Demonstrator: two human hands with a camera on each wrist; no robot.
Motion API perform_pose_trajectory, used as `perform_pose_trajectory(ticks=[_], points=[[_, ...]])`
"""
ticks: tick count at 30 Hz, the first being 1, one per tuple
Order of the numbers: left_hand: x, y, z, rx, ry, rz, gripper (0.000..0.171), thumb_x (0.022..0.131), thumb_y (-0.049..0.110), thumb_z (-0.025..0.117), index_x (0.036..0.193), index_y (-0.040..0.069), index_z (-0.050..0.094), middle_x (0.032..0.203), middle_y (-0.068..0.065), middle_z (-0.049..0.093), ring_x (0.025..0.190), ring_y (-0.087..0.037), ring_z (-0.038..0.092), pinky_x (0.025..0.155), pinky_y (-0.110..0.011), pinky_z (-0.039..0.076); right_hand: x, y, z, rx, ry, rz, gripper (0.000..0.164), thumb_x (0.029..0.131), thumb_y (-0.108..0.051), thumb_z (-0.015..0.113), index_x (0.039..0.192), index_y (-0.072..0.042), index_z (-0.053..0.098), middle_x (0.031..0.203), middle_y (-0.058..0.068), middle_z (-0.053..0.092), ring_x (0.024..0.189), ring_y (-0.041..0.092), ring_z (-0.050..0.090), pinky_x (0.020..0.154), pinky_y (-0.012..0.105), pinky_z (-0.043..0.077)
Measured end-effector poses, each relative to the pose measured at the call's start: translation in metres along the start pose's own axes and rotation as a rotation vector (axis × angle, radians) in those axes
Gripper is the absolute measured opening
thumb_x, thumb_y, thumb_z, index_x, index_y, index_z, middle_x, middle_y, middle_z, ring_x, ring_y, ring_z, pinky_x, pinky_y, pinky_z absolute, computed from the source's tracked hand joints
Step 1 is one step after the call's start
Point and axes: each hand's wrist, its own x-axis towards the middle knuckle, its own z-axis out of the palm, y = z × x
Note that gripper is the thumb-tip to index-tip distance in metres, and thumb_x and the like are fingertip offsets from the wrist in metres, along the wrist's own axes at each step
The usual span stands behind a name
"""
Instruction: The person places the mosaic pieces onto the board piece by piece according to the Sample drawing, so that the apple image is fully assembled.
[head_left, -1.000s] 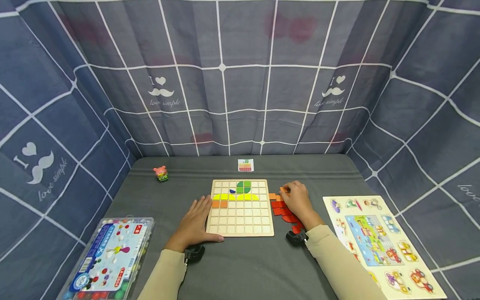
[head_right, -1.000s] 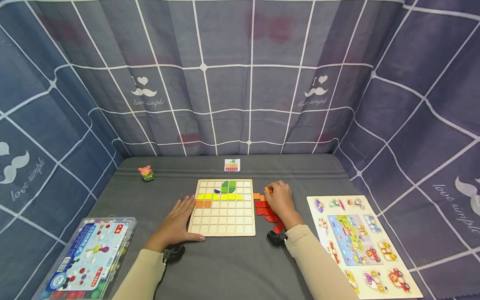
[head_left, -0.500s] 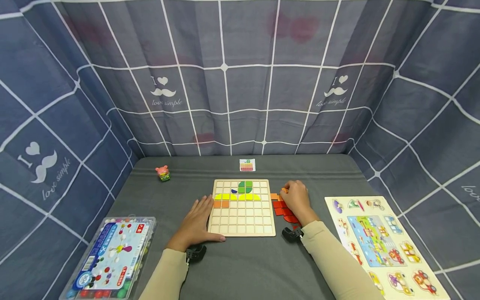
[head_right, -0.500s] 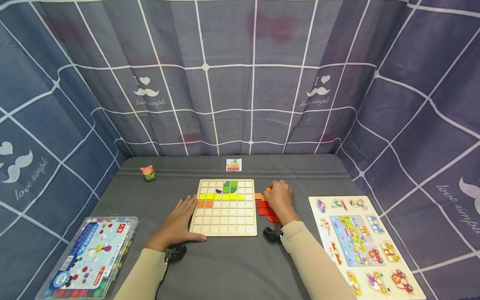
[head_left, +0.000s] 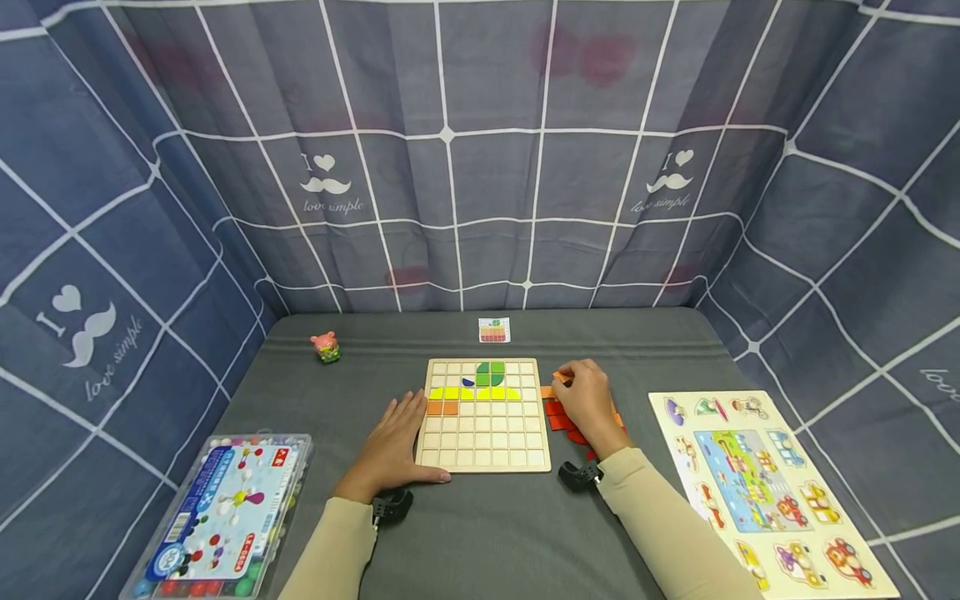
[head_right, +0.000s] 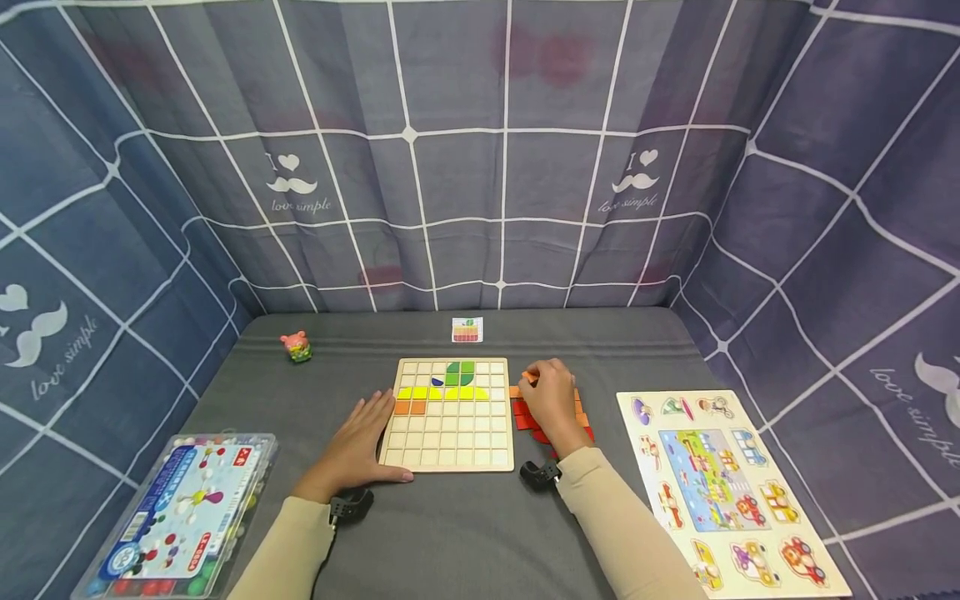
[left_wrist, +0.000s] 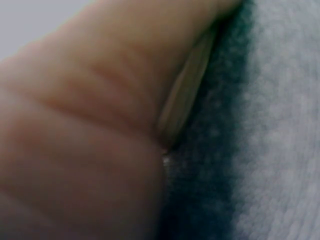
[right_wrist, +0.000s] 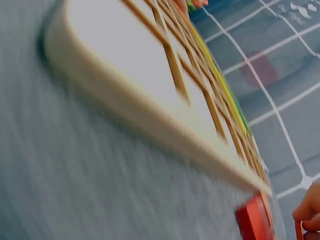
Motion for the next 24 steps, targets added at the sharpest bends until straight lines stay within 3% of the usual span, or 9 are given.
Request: perform_pose_trajectory(ticks=[3,8,17,24], points=[[0.0,-0.001,0.0,0.0,0.009,0.005,0.149,0.063,0.09,0.077,0.165,-0.003,0.023,0.171,-0.018,0.021,0.158,-0.033,0.014,0.127,-0.051,0.009,-0.004,-0.01,0.006,0.032,-0.001,-0.063,0.014,0.088,-0.005,0.08,0.1,0.001,0.079,0.1,0.013,0.067,0.089,0.031,0.067,0.079,0.046,0.058],[0.001,-0.002,0.001,0.004,0.013,0.009,0.149,0.063,0.092,0.075,0.165,-0.003,0.023,0.171,-0.018,0.021,0.158,-0.033,0.015,0.127,-0.05,0.009,-0.013,-0.031,0.019,0.096,-0.045,-0.188,0.009,0.088,-0.003,0.082,0.097,-0.001,0.079,0.095,0.009,0.065,0.078,0.021,0.066,0.069,0.036,0.06],[0.002,-0.002,0.002,0.014,-0.005,-0.002,0.149,0.063,0.094,0.072,0.166,-0.003,0.022,0.172,-0.017,0.019,0.159,-0.032,0.013,0.128,-0.049,0.007,-0.022,-0.065,0.048,0.137,-0.214,-0.392,0.005,0.092,-0.006,0.083,0.096,-0.006,0.079,0.097,0.001,0.067,0.087,0.015,0.067,0.077,0.03,0.059],[0.001,-0.001,0.0,0.014,-0.025,-0.009,0.149,0.064,0.094,0.071,0.166,-0.003,0.02,0.172,-0.017,0.018,0.159,-0.031,0.011,0.128,-0.049,0.005,-0.024,-0.081,0.065,0.087,-0.319,-0.462,0.004,0.094,-0.007,0.082,0.096,-0.009,0.08,0.104,0.002,0.069,0.098,0.02,0.066,0.087,0.035,0.058]])
